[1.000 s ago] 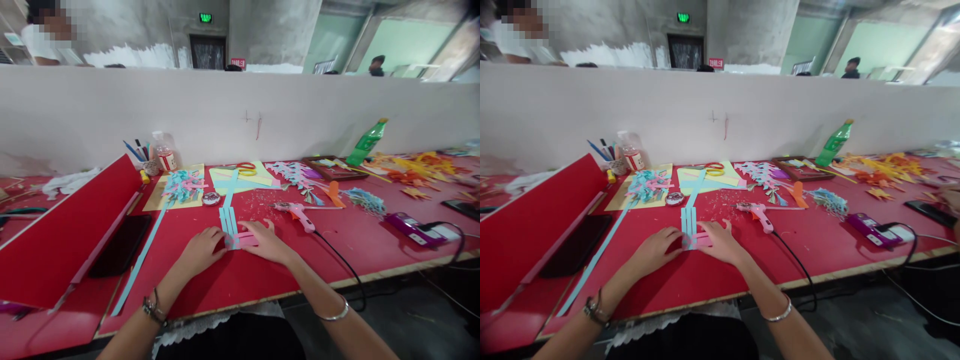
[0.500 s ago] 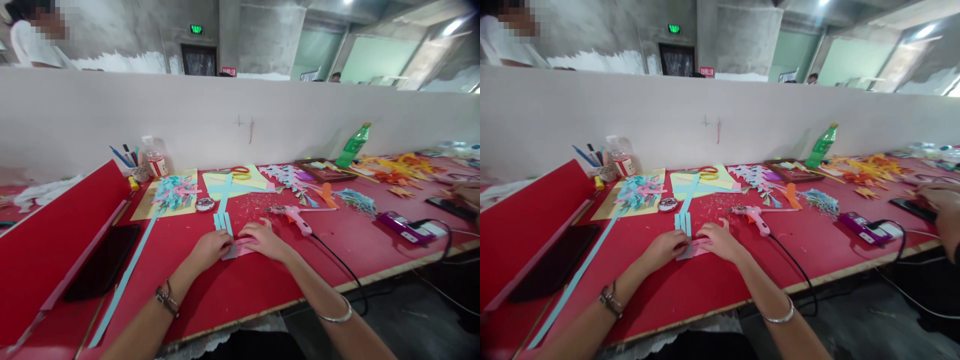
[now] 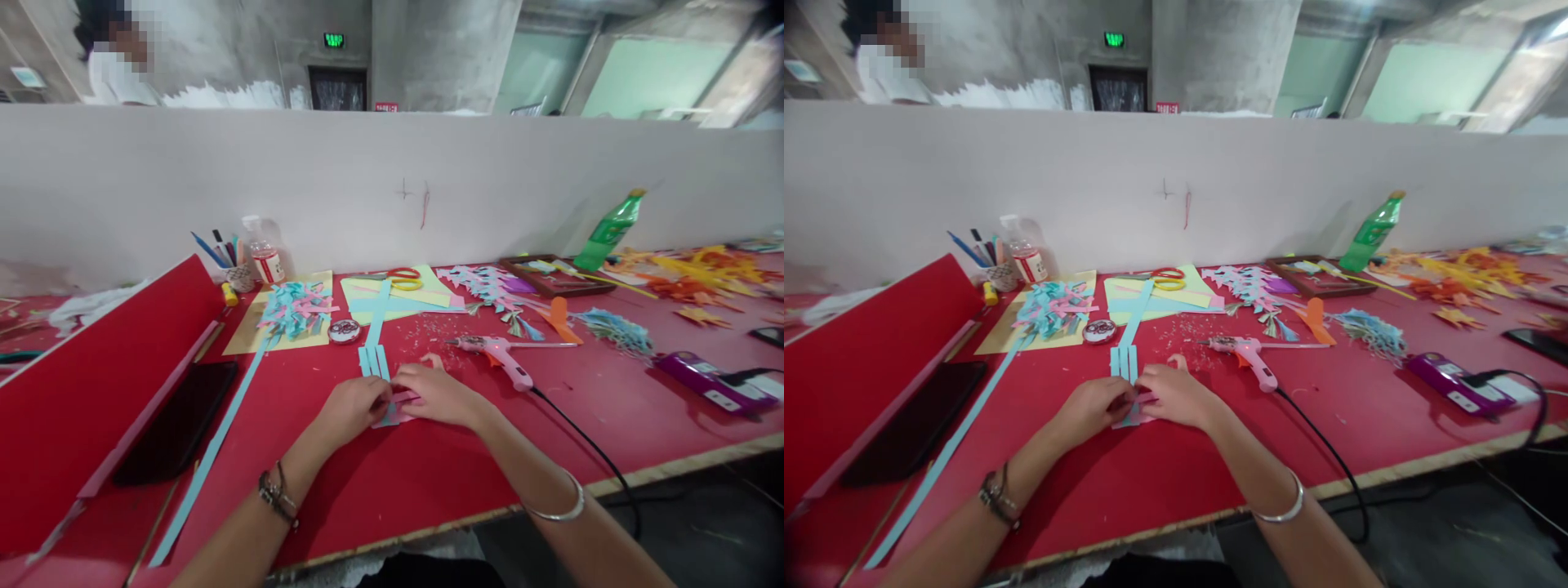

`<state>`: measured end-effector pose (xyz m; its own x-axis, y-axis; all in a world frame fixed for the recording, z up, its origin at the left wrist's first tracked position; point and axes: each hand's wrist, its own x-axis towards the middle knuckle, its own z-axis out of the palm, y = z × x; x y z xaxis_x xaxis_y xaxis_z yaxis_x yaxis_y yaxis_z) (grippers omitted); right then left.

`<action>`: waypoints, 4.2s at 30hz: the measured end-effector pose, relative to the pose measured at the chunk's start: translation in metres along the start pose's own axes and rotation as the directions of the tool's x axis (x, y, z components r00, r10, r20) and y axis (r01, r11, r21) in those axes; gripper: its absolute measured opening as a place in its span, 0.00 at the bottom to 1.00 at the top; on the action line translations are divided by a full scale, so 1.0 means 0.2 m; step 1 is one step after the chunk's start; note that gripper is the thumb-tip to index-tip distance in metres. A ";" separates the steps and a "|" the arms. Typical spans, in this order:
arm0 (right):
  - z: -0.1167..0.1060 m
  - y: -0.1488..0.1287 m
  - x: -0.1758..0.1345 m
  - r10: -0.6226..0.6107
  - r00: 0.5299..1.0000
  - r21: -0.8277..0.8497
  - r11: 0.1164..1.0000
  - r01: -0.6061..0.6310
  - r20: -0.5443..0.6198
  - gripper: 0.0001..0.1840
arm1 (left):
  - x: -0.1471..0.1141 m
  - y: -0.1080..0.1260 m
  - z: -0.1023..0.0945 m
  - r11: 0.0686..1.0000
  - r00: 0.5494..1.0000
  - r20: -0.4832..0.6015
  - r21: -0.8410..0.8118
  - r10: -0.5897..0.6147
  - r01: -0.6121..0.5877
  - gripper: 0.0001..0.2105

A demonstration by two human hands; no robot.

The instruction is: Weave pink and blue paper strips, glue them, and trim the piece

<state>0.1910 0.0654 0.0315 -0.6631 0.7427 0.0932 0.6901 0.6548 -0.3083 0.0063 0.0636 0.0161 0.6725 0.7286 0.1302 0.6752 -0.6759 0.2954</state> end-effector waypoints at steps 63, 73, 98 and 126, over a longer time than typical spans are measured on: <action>-0.19 0.42 -0.35 0.874 0.470 0.009 0.474 -0.880 -0.120 0.18 | 0.02 0.00 0.00 0.954 0.956 -0.078 -0.123 -0.283 0.272 0.12; -0.31 0.44 -0.21 0.538 0.715 0.016 0.804 -0.594 -0.447 0.18 | 0.00 0.02 -0.02 0.895 0.934 -0.051 -0.310 -0.354 0.322 0.08; -0.05 0.44 -0.20 0.356 0.853 0.245 0.929 -0.277 -0.383 0.20 | -0.02 0.03 -0.03 0.807 0.921 -0.063 -0.507 -0.384 0.302 0.10; 0.00 0.34 -0.16 0.321 0.928 0.154 0.943 -0.295 -0.190 0.30 | -0.01 0.00 -0.02 0.788 0.909 -0.044 -0.517 -0.415 0.335 0.14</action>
<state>0.2587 0.0850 0.0074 -0.3387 0.9259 0.1673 0.8015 0.3770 -0.4642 0.0033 0.0624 0.0200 0.3177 0.9474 0.0376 0.6003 -0.2317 0.7654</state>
